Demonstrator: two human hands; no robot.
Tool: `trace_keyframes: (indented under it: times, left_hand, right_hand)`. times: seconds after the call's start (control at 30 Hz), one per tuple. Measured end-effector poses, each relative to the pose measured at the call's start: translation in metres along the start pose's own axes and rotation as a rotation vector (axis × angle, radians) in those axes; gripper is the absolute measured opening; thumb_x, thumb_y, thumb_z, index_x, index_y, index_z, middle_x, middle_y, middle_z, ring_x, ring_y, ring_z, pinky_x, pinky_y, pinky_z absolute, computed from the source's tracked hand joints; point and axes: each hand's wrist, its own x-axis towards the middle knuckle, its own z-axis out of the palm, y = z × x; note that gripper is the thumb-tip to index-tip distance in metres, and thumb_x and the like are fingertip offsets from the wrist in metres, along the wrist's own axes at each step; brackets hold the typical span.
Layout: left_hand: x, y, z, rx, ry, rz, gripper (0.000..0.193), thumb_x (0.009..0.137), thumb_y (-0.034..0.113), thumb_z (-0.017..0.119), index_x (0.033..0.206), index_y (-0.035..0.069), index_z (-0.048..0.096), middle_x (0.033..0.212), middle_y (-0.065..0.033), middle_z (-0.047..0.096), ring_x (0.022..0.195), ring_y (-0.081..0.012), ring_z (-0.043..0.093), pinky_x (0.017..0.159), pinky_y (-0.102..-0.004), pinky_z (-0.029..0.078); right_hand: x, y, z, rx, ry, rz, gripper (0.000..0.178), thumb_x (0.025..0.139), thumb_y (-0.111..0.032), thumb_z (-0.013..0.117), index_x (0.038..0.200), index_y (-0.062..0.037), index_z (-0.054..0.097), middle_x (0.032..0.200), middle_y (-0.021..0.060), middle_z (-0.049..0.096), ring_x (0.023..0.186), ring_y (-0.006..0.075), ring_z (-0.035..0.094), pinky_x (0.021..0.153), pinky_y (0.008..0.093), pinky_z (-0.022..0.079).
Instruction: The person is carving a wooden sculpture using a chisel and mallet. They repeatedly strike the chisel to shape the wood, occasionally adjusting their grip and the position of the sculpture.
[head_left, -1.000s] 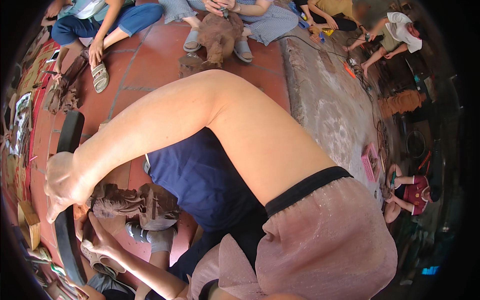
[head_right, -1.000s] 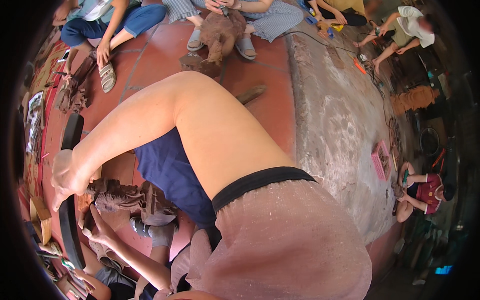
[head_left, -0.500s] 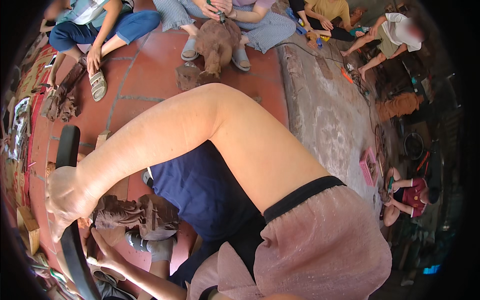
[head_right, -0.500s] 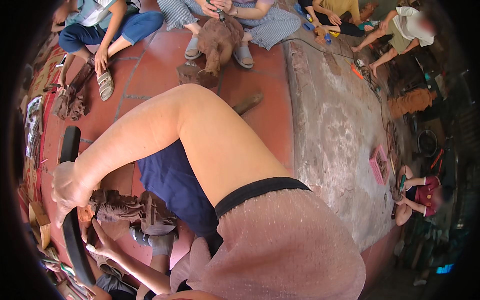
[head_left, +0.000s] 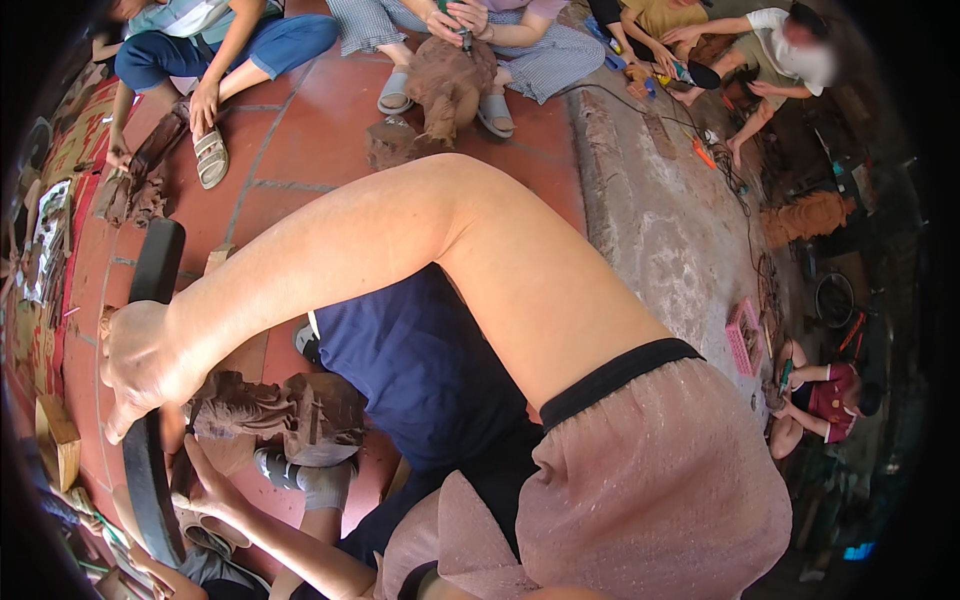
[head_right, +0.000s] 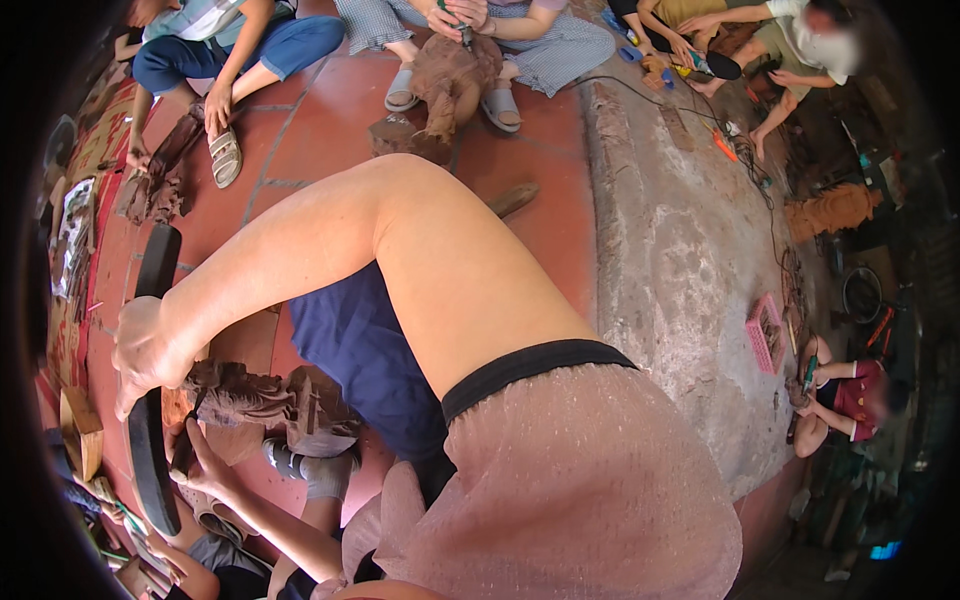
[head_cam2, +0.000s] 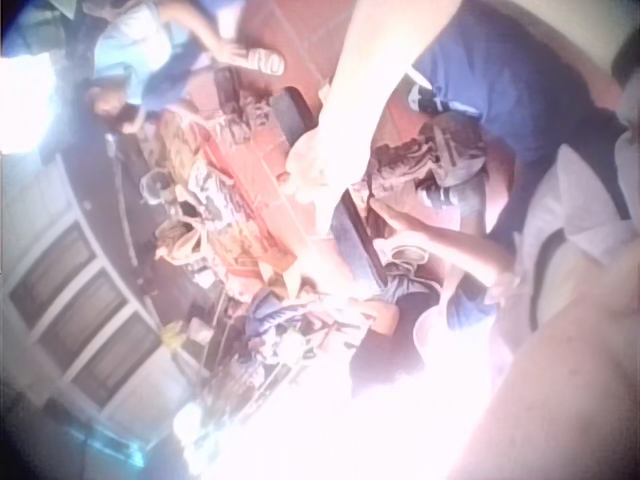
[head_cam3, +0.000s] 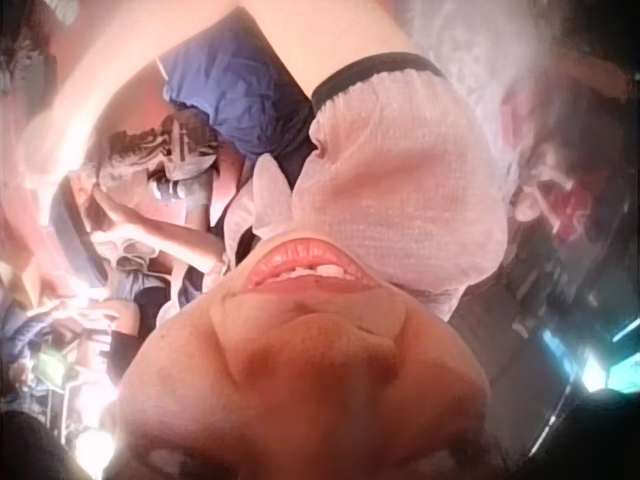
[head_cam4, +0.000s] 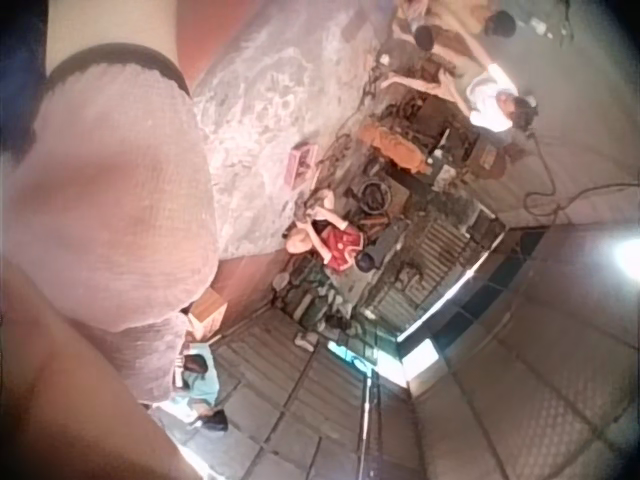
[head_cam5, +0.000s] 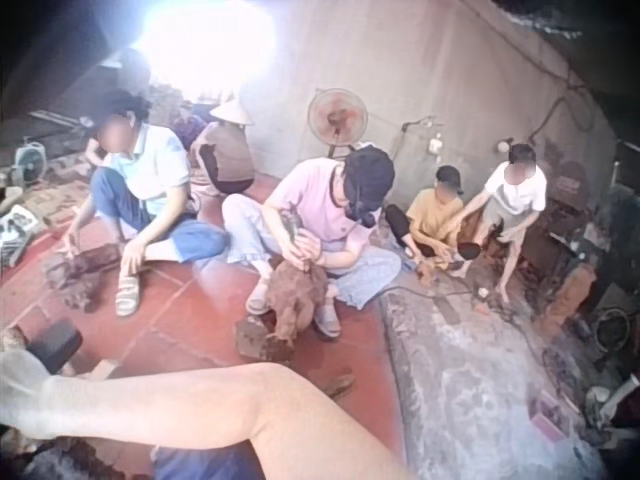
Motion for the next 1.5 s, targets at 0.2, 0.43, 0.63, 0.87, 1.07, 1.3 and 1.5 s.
trace_keyframes:
  times: [0.2, 0.43, 0.63, 0.87, 1.07, 1.3, 1.5]
  left_hand:
    - [-0.001, -0.006, 0.001, -0.034, 0.014, 0.006, 0.014, 0.084, 0.004, 0.072, 0.092, -0.005, 0.065, 0.086, -0.0098, 0.065, 0.077, -0.0163, 0.061, 0.072, -0.0283, 0.050]
    - [-0.005, 0.011, 0.010, 0.006, 0.097, -0.058, 0.012, 0.083, 0.003, 0.072, 0.090, -0.005, 0.065, 0.085, -0.0090, 0.065, 0.077, -0.0157, 0.060, 0.072, -0.0284, 0.049]
    - [-0.020, 0.038, 0.025, -0.171, -0.027, 0.021, 0.015, 0.083, -0.001, 0.069, 0.095, 0.001, 0.062, 0.090, -0.0050, 0.061, 0.083, -0.0145, 0.057, 0.082, -0.0289, 0.046]
    - [-0.022, 0.031, 0.005, -0.064, 0.133, -0.111, 0.016, 0.080, -0.002, 0.072, 0.094, -0.001, 0.063, 0.089, -0.0060, 0.061, 0.082, -0.0159, 0.058, 0.075, -0.0305, 0.049]
    - [-0.026, 0.036, 0.032, 0.158, 0.028, 0.052, 0.014, 0.077, -0.002, 0.073, 0.087, -0.002, 0.064, 0.092, -0.0077, 0.059, 0.082, -0.0187, 0.057, 0.076, -0.0322, 0.048]
    - [-0.027, 0.025, 0.026, -0.029, -0.041, -0.020, 0.018, 0.081, -0.003, 0.069, 0.097, -0.001, 0.062, 0.097, -0.0081, 0.060, 0.088, -0.0176, 0.057, 0.082, -0.0312, 0.047]
    - [-0.033, 0.032, 0.029, -0.173, 0.061, -0.227, 0.021, 0.084, 0.003, 0.068, 0.103, -0.003, 0.062, 0.097, -0.0110, 0.064, 0.089, -0.0172, 0.059, 0.083, -0.0284, 0.047]
  right_hand:
    - [0.007, 0.007, 0.013, -0.139, 0.055, -0.052, 0.057, 0.088, -0.023, 0.053, 0.139, -0.0434, 0.041, 0.108, -0.0010, 0.066, 0.094, 0.0228, 0.065, 0.070, 0.0393, 0.053]
    - [0.006, 0.008, 0.016, -0.083, 0.088, -0.071, 0.049, 0.087, -0.024, 0.054, 0.132, -0.0421, 0.050, 0.092, 0.0026, 0.067, 0.089, 0.0255, 0.066, 0.073, 0.0389, 0.052]
    - [-0.005, 0.016, 0.016, 0.135, 0.128, 0.035, 0.054, 0.082, -0.019, 0.060, 0.131, -0.0383, 0.053, 0.092, 0.0040, 0.067, 0.091, 0.0259, 0.065, 0.073, 0.0396, 0.051]
    - [-0.002, 0.016, 0.001, 0.163, 0.068, 0.036, 0.056, 0.078, -0.017, 0.063, 0.129, -0.0385, 0.055, 0.096, 0.0034, 0.066, 0.091, 0.0256, 0.065, 0.071, 0.0411, 0.051]
    - [-0.002, 0.020, 0.011, 0.210, 0.129, 0.019, 0.054, 0.077, -0.016, 0.063, 0.127, -0.0368, 0.057, 0.094, 0.0034, 0.066, 0.090, 0.0263, 0.065, 0.069, 0.0407, 0.051]
    - [-0.001, 0.014, -0.002, 0.158, 0.026, 0.030, 0.060, 0.077, -0.020, 0.064, 0.133, -0.0388, 0.051, 0.098, 0.0014, 0.066, 0.091, 0.0238, 0.065, 0.067, 0.0397, 0.050]
    - [-0.001, 0.018, 0.009, 0.156, 0.097, 0.032, 0.059, 0.077, -0.019, 0.063, 0.132, -0.0379, 0.053, 0.095, 0.0019, 0.066, 0.089, 0.0247, 0.065, 0.065, 0.0404, 0.050]
